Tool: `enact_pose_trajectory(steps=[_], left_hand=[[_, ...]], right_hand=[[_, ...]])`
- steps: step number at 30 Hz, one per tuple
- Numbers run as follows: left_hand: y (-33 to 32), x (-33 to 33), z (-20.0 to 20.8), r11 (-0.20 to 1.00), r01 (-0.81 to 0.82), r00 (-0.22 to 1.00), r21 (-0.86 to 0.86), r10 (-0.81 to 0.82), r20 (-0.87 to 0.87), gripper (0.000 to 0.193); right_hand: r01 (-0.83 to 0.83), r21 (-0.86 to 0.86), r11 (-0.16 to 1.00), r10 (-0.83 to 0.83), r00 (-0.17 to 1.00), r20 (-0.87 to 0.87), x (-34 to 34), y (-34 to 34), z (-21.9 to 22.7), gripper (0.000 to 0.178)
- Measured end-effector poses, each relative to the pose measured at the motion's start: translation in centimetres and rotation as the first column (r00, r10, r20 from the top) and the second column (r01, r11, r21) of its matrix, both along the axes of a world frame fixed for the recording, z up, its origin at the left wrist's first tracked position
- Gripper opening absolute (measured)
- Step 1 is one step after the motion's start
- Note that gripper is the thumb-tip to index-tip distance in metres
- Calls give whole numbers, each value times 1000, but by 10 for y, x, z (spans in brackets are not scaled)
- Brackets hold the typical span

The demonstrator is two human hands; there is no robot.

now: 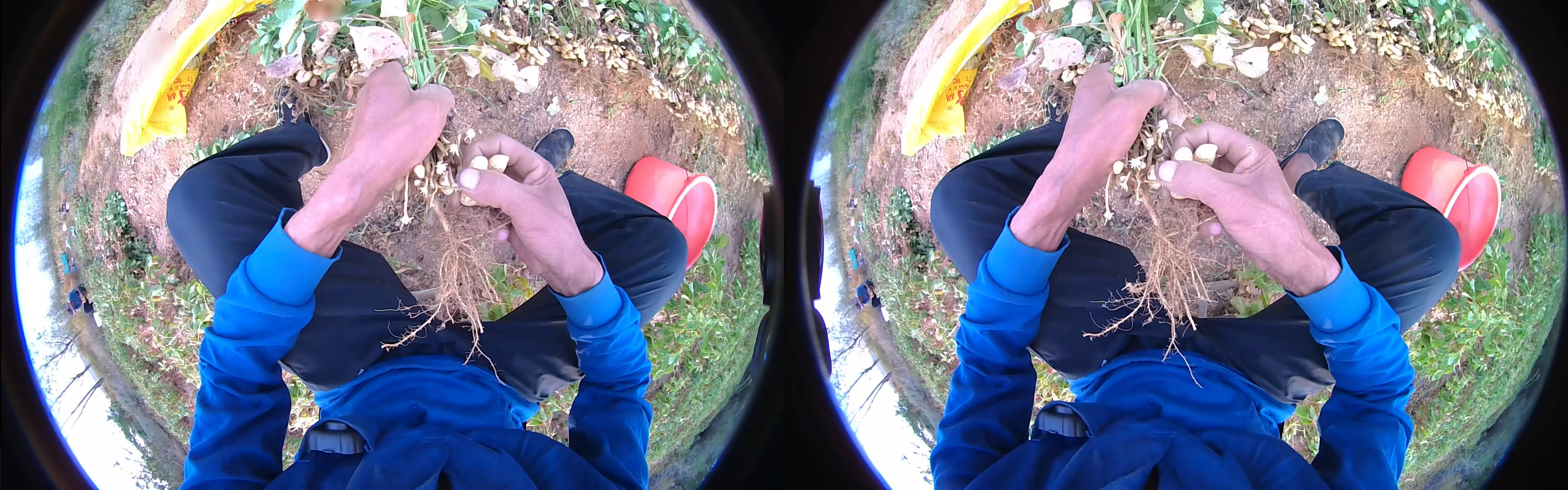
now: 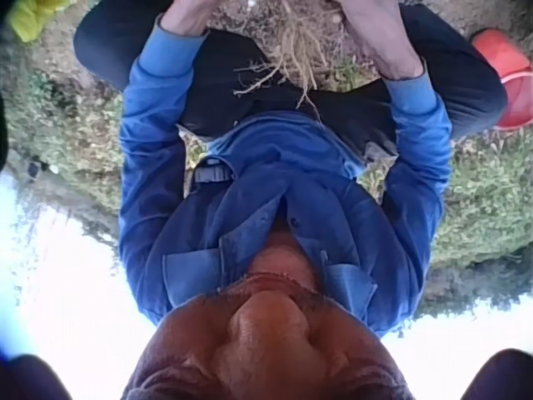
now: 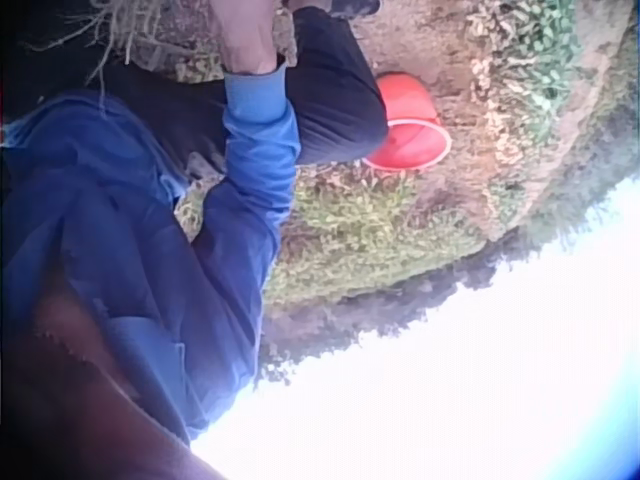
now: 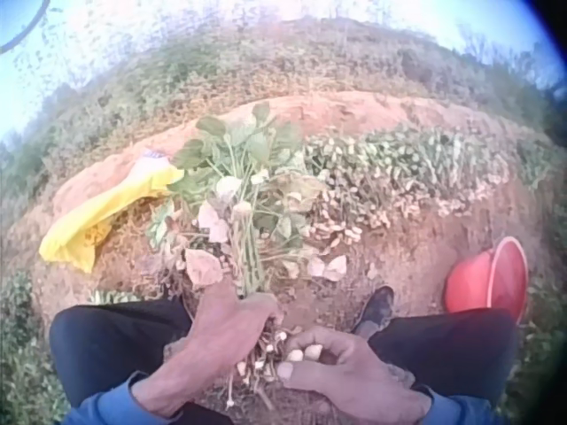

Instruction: The person sits on the ground and repeatedly pulls peanut plants from the soil, then removes the peanuts from the roots by hand. The peanuts are placed into a nearby red bucket.

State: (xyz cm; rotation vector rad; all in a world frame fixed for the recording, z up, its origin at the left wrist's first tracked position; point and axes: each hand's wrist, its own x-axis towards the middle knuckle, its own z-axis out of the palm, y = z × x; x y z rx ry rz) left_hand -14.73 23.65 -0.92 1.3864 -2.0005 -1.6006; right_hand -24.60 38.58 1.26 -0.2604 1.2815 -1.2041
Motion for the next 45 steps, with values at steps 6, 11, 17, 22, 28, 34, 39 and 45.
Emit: enact_pose_trajectory(steps=[6,11,17,22,28,34,39,45], left_hand=[[8,-1,9,950,-146,966,278,197,-168,21],[11,3,3,937,-178,927,300,261,-268,16],[-28,31,34,920,-300,819,250,383,-426,17],[-53,63,68,901,-405,757,152,424,-497,20],[-113,183,142,872,-490,800,2,451,-396,31],[-117,342,13,614,-586,698,-528,714,55,29],[-47,401,-138,747,-495,602,-444,663,445,26],[4,422,-249,807,-441,517,-392,586,624,38]], right_hand=[[-40,-270,962,-73,916,-395,14,6,-9,9],[0,-313,950,-164,852,-497,24,14,2,15],[350,-281,894,-435,830,-350,-2,25,24,8],[466,-336,819,-537,828,-161,-81,59,22,12],[709,-322,627,-613,194,-766,-263,236,-3,21],[751,184,634,-38,267,-963,-417,427,-129,45],[719,296,629,87,314,-945,-405,445,-185,46],[699,-37,715,-269,226,-936,-384,365,-130,45]])
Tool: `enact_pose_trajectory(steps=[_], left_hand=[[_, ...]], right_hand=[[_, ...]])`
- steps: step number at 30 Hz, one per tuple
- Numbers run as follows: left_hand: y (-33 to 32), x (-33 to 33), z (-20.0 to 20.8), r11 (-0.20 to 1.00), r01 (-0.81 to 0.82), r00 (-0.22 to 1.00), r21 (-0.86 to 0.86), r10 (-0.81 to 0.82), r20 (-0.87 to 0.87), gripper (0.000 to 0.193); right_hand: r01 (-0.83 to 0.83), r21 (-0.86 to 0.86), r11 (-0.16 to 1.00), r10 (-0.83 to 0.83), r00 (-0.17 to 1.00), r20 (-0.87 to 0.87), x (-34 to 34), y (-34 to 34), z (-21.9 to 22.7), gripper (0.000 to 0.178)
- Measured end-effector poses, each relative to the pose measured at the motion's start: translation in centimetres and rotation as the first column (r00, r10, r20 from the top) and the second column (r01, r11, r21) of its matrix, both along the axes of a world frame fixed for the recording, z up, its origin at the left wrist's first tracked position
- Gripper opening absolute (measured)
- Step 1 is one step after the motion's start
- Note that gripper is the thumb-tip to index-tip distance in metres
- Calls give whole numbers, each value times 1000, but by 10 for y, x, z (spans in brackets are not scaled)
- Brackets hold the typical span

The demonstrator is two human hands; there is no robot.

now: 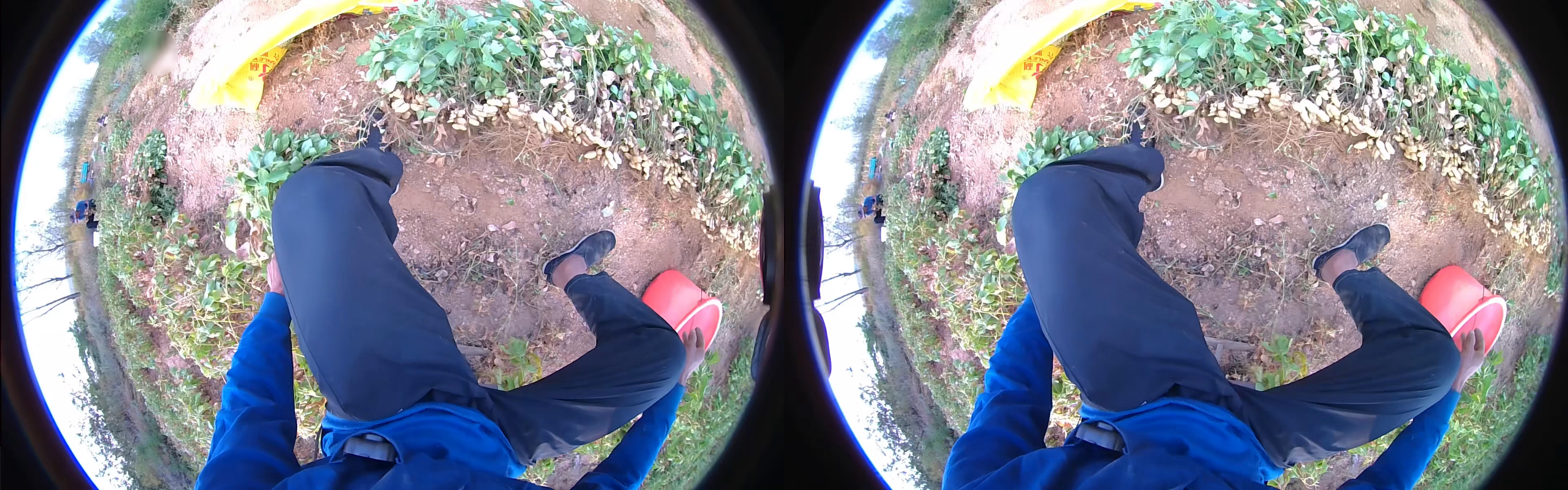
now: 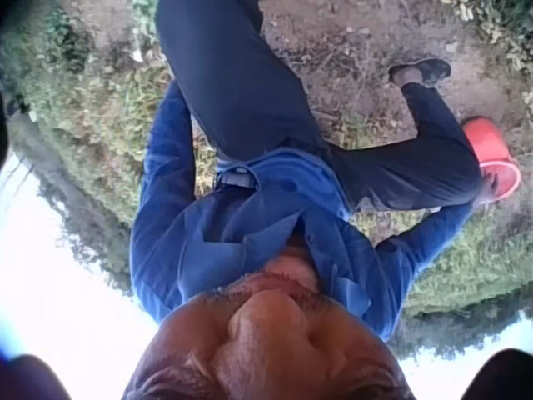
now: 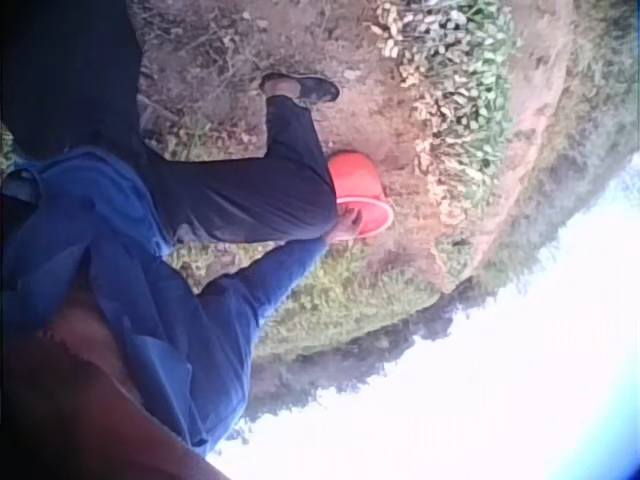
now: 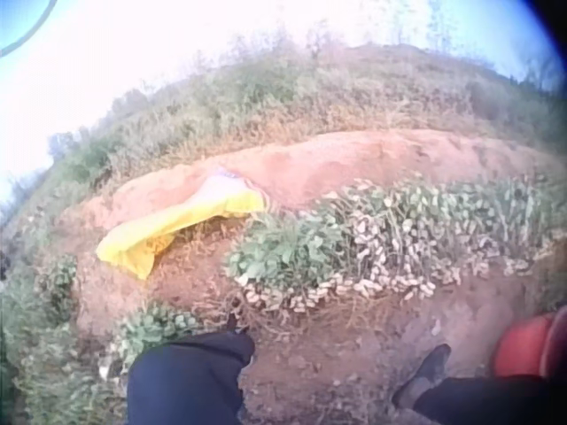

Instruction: The person sits on the ground and repeatedly pulls peanut plants from the soil, then removes the peanuts from the roots by hand. The peanuts are placed into a nearby red bucket.

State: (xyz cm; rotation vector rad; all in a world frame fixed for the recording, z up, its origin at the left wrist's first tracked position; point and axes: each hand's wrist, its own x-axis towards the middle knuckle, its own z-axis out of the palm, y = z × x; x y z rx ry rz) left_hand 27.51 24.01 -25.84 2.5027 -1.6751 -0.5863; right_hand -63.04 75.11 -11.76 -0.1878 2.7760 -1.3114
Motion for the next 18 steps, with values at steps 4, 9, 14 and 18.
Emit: enact_pose_trajectory(steps=[4,9,14,18], left_hand=[[-18,-25,8,986,-10,999,167,1,50,37],[-84,-99,73,974,215,938,69,-225,262,36],[-202,-196,102,895,442,752,54,-337,-566,29],[-212,-349,137,743,629,588,229,-261,-766,28]], right_hand=[[-155,37,987,157,987,-44,92,-151,95,40],[-335,132,933,354,920,-169,186,-258,156,32],[-595,-60,802,597,801,42,281,-353,136,17],[-818,39,573,803,571,170,317,-374,130,16]])
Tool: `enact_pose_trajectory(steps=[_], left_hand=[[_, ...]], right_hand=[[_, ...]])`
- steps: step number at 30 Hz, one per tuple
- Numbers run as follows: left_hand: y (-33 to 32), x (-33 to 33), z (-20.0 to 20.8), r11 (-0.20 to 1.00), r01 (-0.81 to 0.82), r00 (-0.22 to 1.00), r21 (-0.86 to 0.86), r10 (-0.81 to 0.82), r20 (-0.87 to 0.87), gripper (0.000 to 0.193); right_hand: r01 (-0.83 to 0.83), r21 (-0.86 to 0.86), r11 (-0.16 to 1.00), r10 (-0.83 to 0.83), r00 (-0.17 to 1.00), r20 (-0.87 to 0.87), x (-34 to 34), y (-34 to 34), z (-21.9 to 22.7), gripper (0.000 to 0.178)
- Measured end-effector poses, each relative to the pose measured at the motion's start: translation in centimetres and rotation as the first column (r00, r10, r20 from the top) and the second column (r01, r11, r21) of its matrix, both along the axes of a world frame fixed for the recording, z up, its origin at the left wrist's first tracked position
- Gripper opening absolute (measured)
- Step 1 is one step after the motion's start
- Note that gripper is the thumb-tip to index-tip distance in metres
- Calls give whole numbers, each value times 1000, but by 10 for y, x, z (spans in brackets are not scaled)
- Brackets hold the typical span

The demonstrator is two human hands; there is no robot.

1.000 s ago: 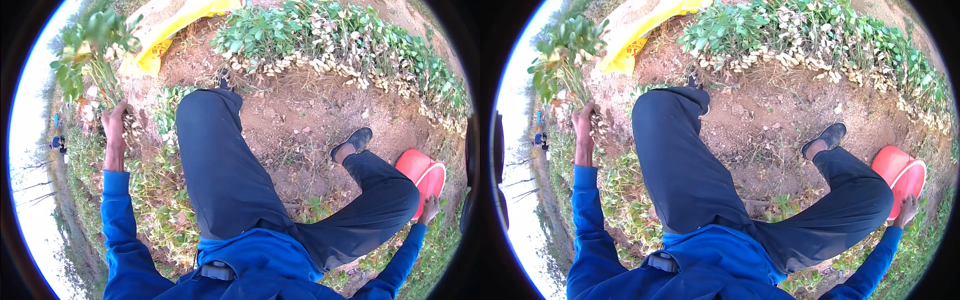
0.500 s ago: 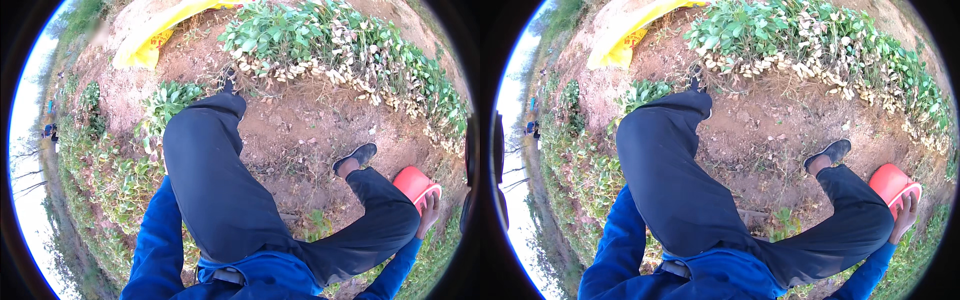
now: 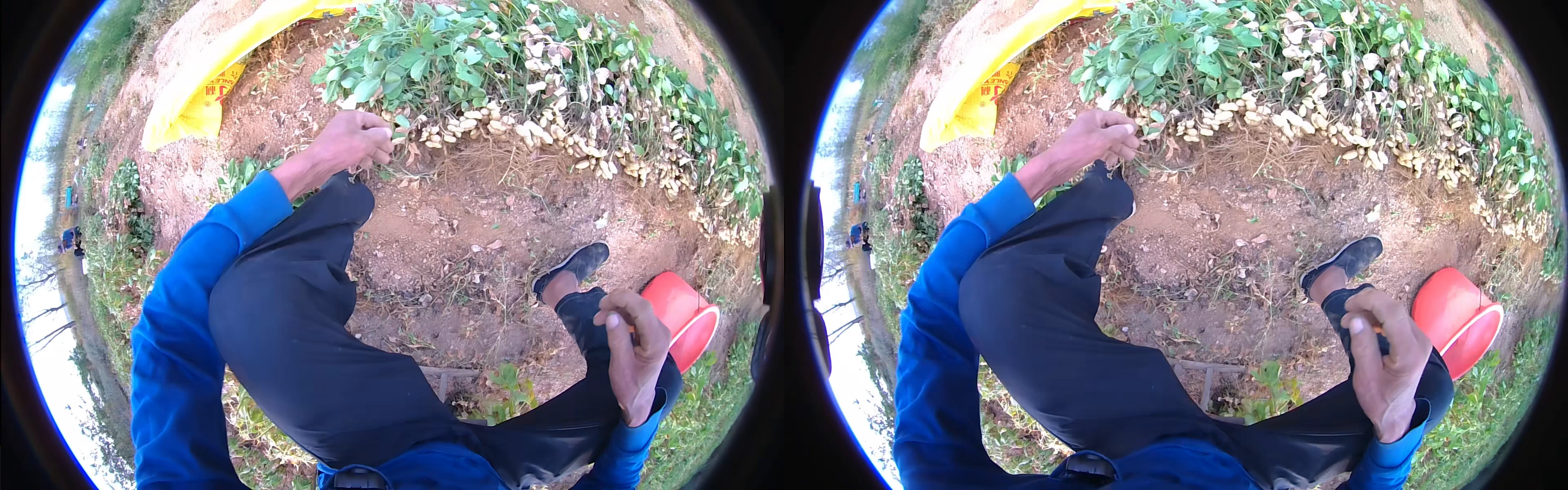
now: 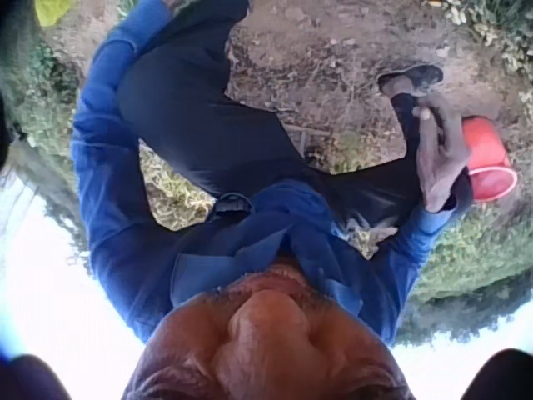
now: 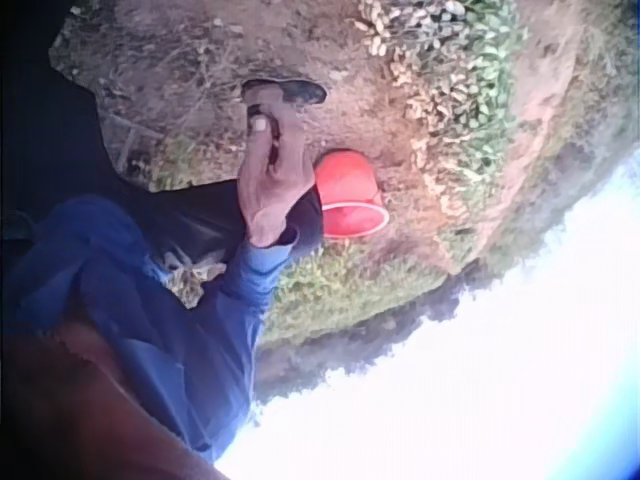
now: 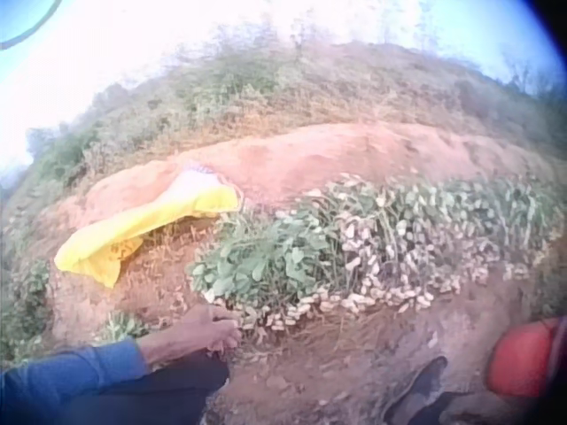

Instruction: The person sits on the ground and repeatedly pulls peanut plants from the soil, then removes the peanuts from the roots by hand. The peanuts are placed into a nearby red bucket.

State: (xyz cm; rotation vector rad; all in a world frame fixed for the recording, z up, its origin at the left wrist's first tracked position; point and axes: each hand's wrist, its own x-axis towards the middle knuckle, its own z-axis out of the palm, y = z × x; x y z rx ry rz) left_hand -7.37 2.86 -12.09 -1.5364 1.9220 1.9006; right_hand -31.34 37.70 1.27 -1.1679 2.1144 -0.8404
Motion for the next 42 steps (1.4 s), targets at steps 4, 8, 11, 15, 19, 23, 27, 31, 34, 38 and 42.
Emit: enact_pose_trajectory(steps=[4,8,11,15,19,23,27,31,34,38,42], left_hand=[[-22,-79,-56,971,173,922,-164,-101,373,50],[-32,-117,-108,936,140,848,-323,56,527,69],[-57,-116,-147,924,-74,869,-375,244,430,62],[-42,-134,-118,876,-259,775,-406,440,454,53],[-59,-88,-95,862,-262,800,-434,445,402,47],[-52,-58,-24,879,-477,878,-12,478,31,14],[-5,-44,67,872,-436,825,221,485,-289,19],[56,-39,110,778,-419,682,468,610,-403,22],[96,-55,114,802,-251,624,543,563,-543,23],[127,-76,115,768,-138,623,625,558,-548,24],[148,-103,128,773,-92,648,628,525,-552,35]], right_hand=[[-212,135,968,219,975,-32,1,-13,5,25],[-324,94,941,324,946,19,6,-7,9,29],[-377,96,921,376,926,32,11,1,12,29],[-398,162,903,400,916,23,6,10,8,32],[-430,201,880,439,898,1,4,9,7,34],[-406,138,903,421,901,-102,-1,10,11,31],[-335,1,942,334,938,-92,3,11,12,29],[-188,-169,967,184,982,-42,1,8,7,24],[21,-225,974,30,975,222,12,-5,19,26],[4,-487,873,113,971,211,27,-38,17,31],[-73,-529,846,85,996,-1,25,-61,10,30]])
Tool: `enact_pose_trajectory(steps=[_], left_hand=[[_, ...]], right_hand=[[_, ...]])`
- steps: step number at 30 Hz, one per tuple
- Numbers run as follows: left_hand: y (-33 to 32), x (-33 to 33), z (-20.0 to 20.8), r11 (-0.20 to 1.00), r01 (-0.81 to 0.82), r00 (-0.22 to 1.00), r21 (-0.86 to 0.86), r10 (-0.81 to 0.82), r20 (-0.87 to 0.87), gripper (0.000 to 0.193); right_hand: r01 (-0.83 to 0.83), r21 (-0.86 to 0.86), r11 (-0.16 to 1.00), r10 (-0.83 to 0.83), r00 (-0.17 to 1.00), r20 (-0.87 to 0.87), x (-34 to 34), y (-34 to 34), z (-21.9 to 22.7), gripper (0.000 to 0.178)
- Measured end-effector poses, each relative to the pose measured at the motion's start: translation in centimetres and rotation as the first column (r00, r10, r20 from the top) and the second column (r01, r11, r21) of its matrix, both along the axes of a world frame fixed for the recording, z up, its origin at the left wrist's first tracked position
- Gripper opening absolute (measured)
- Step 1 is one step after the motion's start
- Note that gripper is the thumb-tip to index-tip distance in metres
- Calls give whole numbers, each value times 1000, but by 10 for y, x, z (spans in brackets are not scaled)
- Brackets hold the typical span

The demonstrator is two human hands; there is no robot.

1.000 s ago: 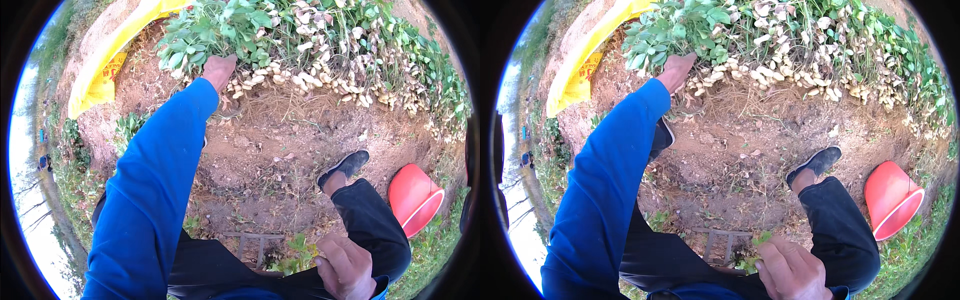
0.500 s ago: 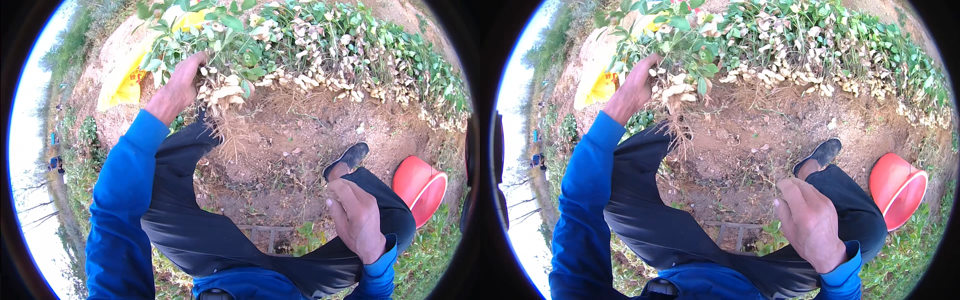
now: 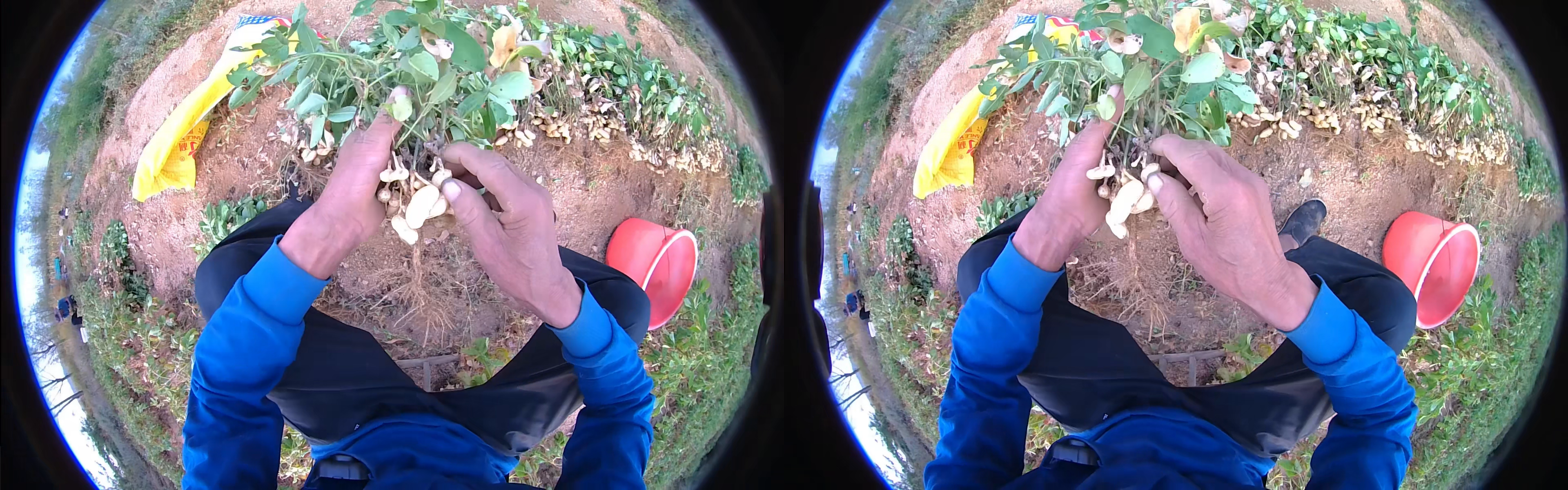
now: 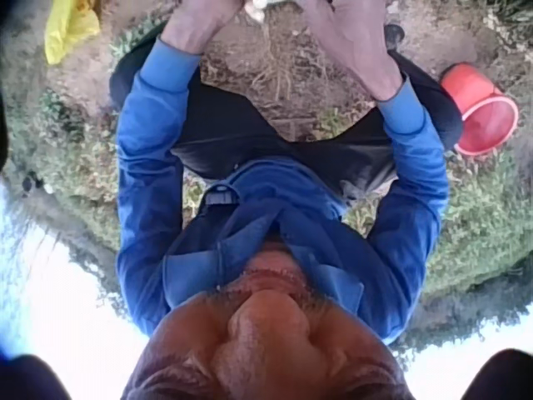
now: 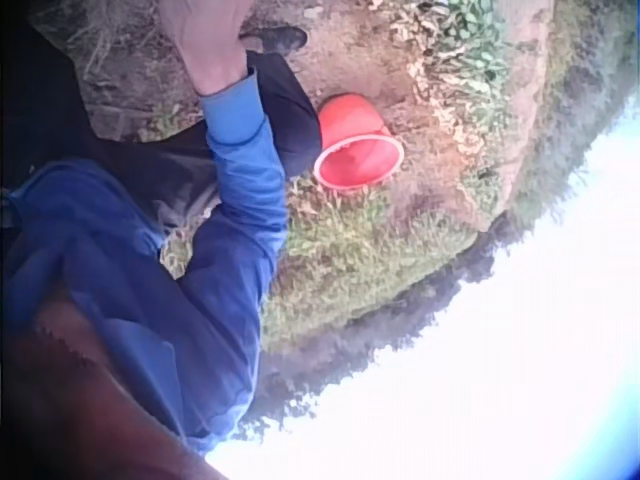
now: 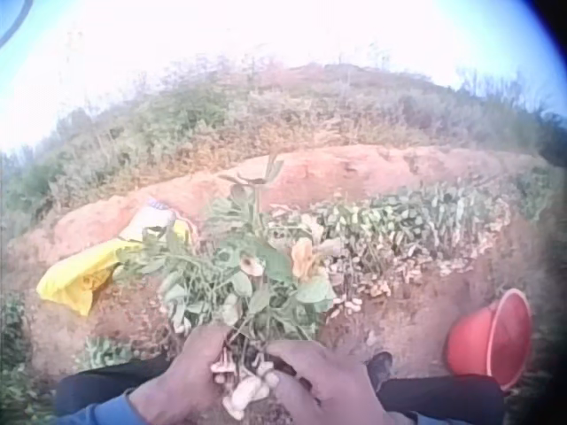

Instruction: The person sits on the ground and repeatedly pulls peanut plants from the soil, then removes the peanuts from the roots by hand. The peanuts are placed into a nearby red bucket.

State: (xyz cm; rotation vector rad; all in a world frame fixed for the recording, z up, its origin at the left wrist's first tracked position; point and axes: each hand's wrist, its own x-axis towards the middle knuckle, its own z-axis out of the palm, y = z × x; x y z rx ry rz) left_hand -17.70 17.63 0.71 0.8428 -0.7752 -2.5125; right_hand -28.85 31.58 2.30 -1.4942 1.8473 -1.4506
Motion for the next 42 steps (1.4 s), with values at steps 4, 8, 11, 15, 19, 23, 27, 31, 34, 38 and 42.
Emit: enact_pose_trajectory(steps=[4,8,11,15,19,23,27,31,34,38,42], left_hand=[[7,-5,7,995,97,995,4,-97,-26,52],[15,-5,12,985,167,986,-36,-167,18,50],[14,-8,16,999,29,998,-30,-28,59,23],[6,-5,1,998,5,991,-64,4,135,19],[1,-7,9,982,29,977,-186,12,214,21],[11,-10,12,974,-10,972,-227,63,225,23],[14,-11,14,927,35,978,-372,45,206,25],[19,-13,17,932,-10,983,-361,74,166,24],[17,-12,15,924,0,983,-382,71,171,23],[19,-9,23,908,83,965,-410,30,260,23],[20,-8,17,922,52,954,-383,67,293,30]], right_hand=[[-12,56,998,9,998,55,-6,-1,4,23],[0,93,996,6,998,-55,1,8,11,22],[-85,-6,996,84,994,-76,-3,6,3,26],[-170,-11,985,171,985,20,-8,8,1,29],[-155,68,986,150,986,70,-10,14,7,30],[-174,80,982,168,983,76,-9,19,7,32],[-189,132,973,167,972,164,-6,18,8,33],[-192,128,973,174,975,137,-6,19,-1,31],[-218,86,972,208,972,104,-4,17,0,28],[-232,83,969,225,971,86,-5,19,-5,26],[-84,66,994,83,996,13,5,19,-5,21]])
